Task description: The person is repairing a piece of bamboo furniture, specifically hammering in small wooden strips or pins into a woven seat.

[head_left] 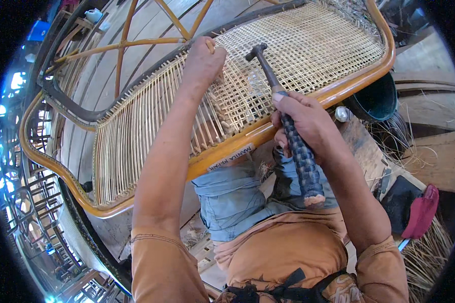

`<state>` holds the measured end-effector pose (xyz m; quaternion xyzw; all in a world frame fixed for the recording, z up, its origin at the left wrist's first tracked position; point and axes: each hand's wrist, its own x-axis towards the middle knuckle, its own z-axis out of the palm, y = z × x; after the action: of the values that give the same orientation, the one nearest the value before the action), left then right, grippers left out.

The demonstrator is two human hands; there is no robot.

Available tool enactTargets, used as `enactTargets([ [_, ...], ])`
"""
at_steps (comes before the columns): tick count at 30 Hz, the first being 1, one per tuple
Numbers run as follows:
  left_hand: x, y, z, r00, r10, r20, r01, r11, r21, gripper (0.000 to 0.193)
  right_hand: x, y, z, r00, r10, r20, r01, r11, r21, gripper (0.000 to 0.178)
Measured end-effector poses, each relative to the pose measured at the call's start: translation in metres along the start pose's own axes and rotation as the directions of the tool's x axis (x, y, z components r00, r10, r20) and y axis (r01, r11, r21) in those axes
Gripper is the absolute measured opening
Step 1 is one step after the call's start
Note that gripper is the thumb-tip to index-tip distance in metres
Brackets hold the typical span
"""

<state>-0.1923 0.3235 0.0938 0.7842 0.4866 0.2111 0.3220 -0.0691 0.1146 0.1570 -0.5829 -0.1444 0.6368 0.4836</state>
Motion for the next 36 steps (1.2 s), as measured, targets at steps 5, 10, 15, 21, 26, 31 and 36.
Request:
enactTargets([
  [5, -0.003, -0.008, 0.013, 0.93, 0.296, -0.216, -0.262, 0.949, 0.174, 0.032, 0.001, -0.005, 0.004, 1.0, 0.011, 0.011, -0.011, 1.0, -0.023, 0.029],
  [10, 0.002, -0.005, 0.011, 0.97, 0.214, -0.117, -0.198, 0.971, 0.136, 0.031, 0.005, -0.003, 0.015, 0.998, -0.005, -0.061, 0.01, 0.997, 0.079, 0.036],
  [15, 0.002, -0.004, 0.01, 0.98, 0.161, -0.116, -0.15, 0.984, 0.094, 0.029, 0.013, -0.013, 0.005, 0.992, 0.077, 0.104, -0.063, 0.989, -0.132, 0.035],
  [21, -0.001, 0.008, 0.008, 0.984, 0.113, -0.135, -0.107, 0.993, 0.053, 0.024, 0.021, -0.007, -0.001, 0.973, -0.011, 0.23, 0.07, 0.965, -0.251, 0.029],
  [26, -0.003, -0.002, -0.002, 0.952, 0.172, -0.253, -0.154, 0.984, 0.091, 0.023, -0.01, -0.005, -0.015, 0.984, -0.177, 0.035, 0.179, 0.94, -0.289, 0.034],
  [31, -0.045, 0.064, -0.038, 0.982, 0.137, -0.132, -0.17, 0.944, -0.284, 0.022, -0.086, 0.042, -0.092, 0.834, -0.551, 0.034, 0.44, 0.626, -0.644, 0.026],
  [36, -0.121, 0.117, -0.023, 0.979, 0.176, -0.105, -0.202, 0.736, -0.646, 0.03, -0.154, 0.128, -0.164, 0.826, -0.53, -0.193, 0.211, 0.607, -0.766, 0.025],
])
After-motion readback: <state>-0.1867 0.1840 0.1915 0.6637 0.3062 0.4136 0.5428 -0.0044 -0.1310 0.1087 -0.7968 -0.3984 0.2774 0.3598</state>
